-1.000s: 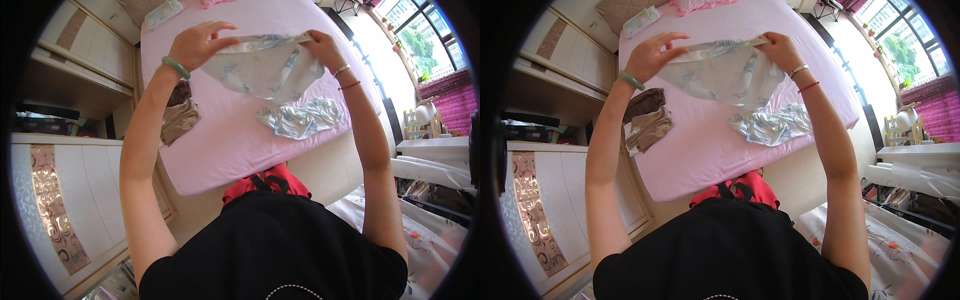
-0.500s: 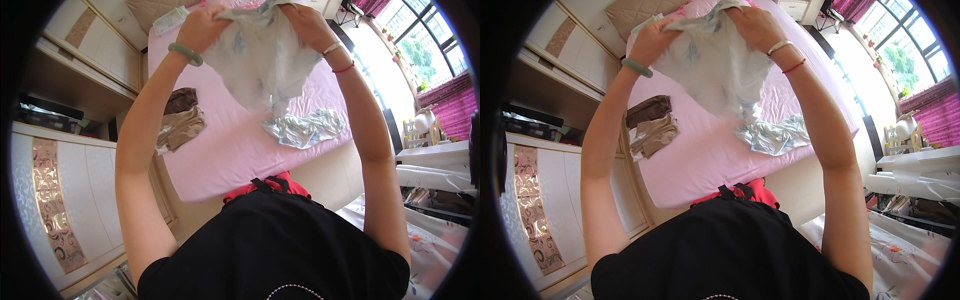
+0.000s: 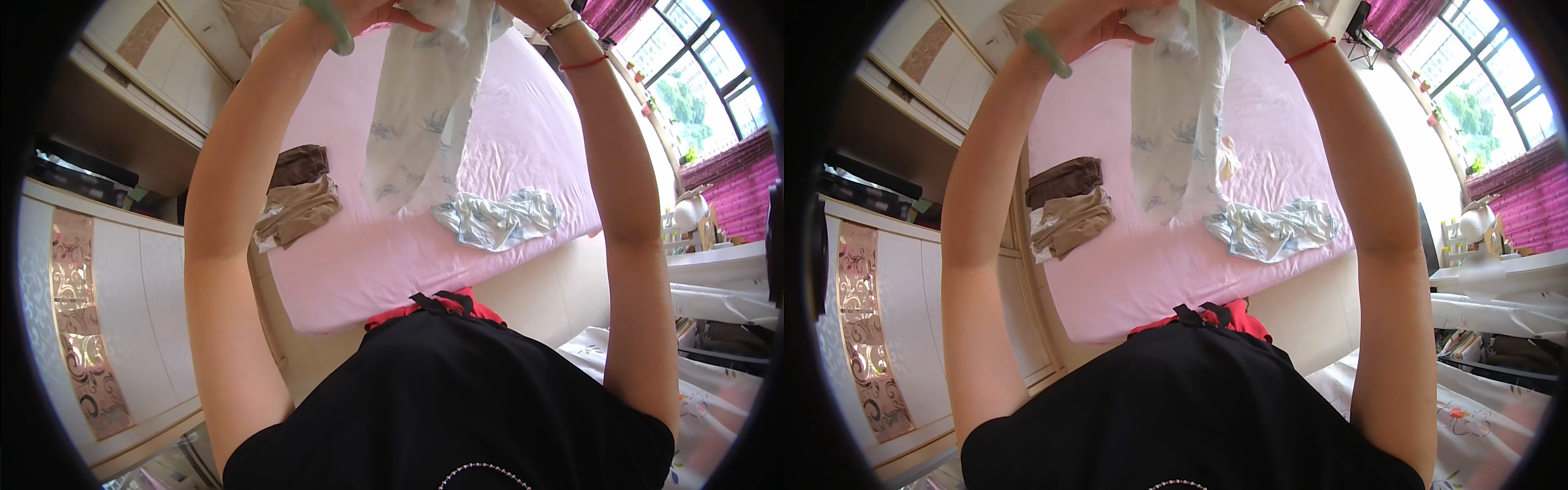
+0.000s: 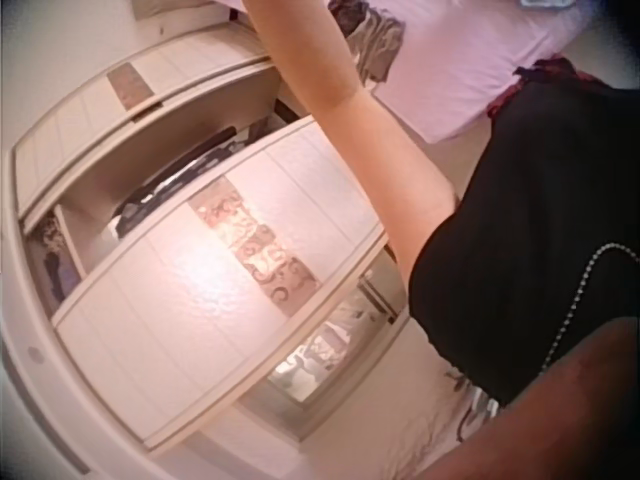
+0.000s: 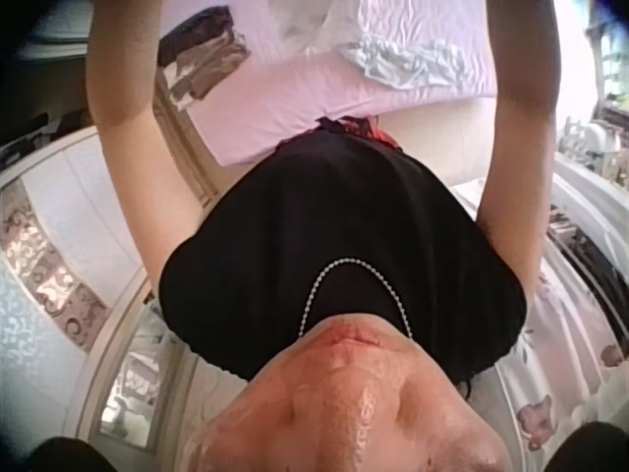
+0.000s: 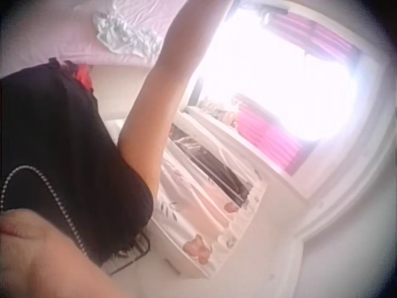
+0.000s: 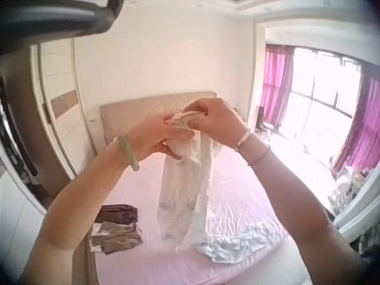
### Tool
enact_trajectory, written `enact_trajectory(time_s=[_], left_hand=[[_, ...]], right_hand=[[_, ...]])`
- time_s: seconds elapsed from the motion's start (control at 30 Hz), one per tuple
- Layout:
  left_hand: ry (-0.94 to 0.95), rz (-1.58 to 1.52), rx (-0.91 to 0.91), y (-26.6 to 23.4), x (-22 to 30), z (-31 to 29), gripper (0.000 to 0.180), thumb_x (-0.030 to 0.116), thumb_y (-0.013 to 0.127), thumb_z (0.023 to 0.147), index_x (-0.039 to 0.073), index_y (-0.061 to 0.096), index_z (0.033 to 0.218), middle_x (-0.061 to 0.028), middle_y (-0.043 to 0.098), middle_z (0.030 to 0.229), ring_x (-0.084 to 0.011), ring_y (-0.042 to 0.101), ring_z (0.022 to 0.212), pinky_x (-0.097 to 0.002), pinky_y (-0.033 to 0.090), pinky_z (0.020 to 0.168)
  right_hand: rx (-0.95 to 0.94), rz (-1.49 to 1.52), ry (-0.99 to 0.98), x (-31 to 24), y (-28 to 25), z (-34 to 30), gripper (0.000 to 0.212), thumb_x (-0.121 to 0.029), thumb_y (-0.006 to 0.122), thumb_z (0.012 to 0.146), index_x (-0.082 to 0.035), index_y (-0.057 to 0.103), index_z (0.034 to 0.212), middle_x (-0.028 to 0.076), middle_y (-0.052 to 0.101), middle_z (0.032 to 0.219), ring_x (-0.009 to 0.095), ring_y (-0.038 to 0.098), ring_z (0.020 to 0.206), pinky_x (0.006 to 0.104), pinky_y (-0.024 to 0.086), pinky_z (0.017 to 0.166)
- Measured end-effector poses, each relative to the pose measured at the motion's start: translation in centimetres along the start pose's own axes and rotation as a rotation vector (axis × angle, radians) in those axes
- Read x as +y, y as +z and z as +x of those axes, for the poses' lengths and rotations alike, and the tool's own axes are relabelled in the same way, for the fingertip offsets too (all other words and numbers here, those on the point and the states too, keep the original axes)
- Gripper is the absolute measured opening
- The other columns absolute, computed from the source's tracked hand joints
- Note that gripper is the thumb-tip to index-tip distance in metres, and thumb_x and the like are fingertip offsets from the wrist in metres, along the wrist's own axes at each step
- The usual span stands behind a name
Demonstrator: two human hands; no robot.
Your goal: The person folds several pieces of clothing on a bed, including a patterned baby blanket, brown pants, a beige shirt, and light-colored garments. They smooth the bedsheet and arrange the folded items into neat stacks.
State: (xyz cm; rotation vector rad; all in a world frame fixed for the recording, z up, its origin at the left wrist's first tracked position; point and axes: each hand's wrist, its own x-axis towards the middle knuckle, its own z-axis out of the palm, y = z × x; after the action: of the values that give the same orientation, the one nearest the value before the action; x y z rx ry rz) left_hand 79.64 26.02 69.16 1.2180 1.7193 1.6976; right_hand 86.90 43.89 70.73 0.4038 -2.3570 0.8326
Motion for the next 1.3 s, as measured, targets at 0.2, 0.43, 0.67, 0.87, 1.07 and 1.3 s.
enact_trajectory(time_s=[0.2,0.43,0.67,0.87,1.07,1.3], left_hand=[[-0.152,0.563,0.181,-2.4,-1.5,-0.6,0.035,0.026,0.072,0.087,-0.001,0.067,0.109,-0.0073,0.069,0.085,-0.0151,0.066,0.064,-0.0287,0.055,0.046],[-0.076,0.376,0.311,-4.4,-3.4,-1.8,0.028,0.021,0.07,0.088,-0.001,0.068,0.105,-0.0081,0.068,0.084,-0.0147,0.067,0.069,-0.0277,0.056,0.055],[0.023,0.433,0.177,-5.9,-5.1,-1.7,0.032,0.024,0.075,0.085,0.002,0.069,0.108,-0.0083,0.07,0.097,-0.0141,0.068,0.085,-0.0269,0.055,0.072],[0.171,0.296,0.163,-3.8,-4.5,-1.3,0.061,0.031,0.079,0.083,-0.003,0.056,0.128,-0.0183,0.067,0.114,-0.0213,0.064,0.105,-0.0343,0.051,0.089],[0.356,0.191,-0.127,-3.4,-9.6,-0.8,0.116,0.044,0.083,0.079,0.004,0.005,0.156,-0.0205,0.034,0.154,-0.033,0.037,0.14,-0.0399,0.03,0.116],[0.228,0.067,0.322,3.4,-12.2,0.0,0.053,0.019,0.083,0.076,0.004,0.061,0.122,-0.0082,0.069,0.105,-0.0178,0.065,0.096,-0.0322,0.052,0.086]], right_hand=[[-0.088,0.357,0.023,0.8,3.9,0.1,0.035,-0.014,0.072,0.081,0.006,0.066,0.11,0.015,0.071,0.096,0.021,0.069,0.087,0.032,0.055,0.077],[-0.13,-0.455,0.219,3.2,5.0,-1.4,0.032,-0.033,0.067,0.085,-0.003,0.07,0.096,0.01,0.067,0.074,0.016,0.069,0.075,0.0311,0.054,0.07],[-0.203,0.48,0.248,0.4,8.3,-1.0,0.061,-0.016,0.078,0.079,0.001,0.051,0.13,0.009,0.068,0.11,0.018,0.066,0.094,0.0323,0.056,0.08],[-0.031,-0.027,0.178,2.7,8.4,-0.6,0.065,-0.015,0.082,0.076,0.004,0.052,0.13,0.014,0.069,0.109,0.019,0.067,0.094,0.0327,0.055,0.082],[-0.097,0.189,0.25,1.0,6.7,-0.3,0.054,-0.022,0.082,0.072,0.006,0.062,0.112,0.014,0.071,0.095,0.02,0.068,0.087,0.033,0.054,0.076],[-0.221,0.029,0.302,0.6,4.5,-1.6,0.043,-0.02,0.081,0.071,0.006,0.065,0.1,0.014,0.069,0.089,0.017,0.066,0.083,0.0322,0.054,0.074]])
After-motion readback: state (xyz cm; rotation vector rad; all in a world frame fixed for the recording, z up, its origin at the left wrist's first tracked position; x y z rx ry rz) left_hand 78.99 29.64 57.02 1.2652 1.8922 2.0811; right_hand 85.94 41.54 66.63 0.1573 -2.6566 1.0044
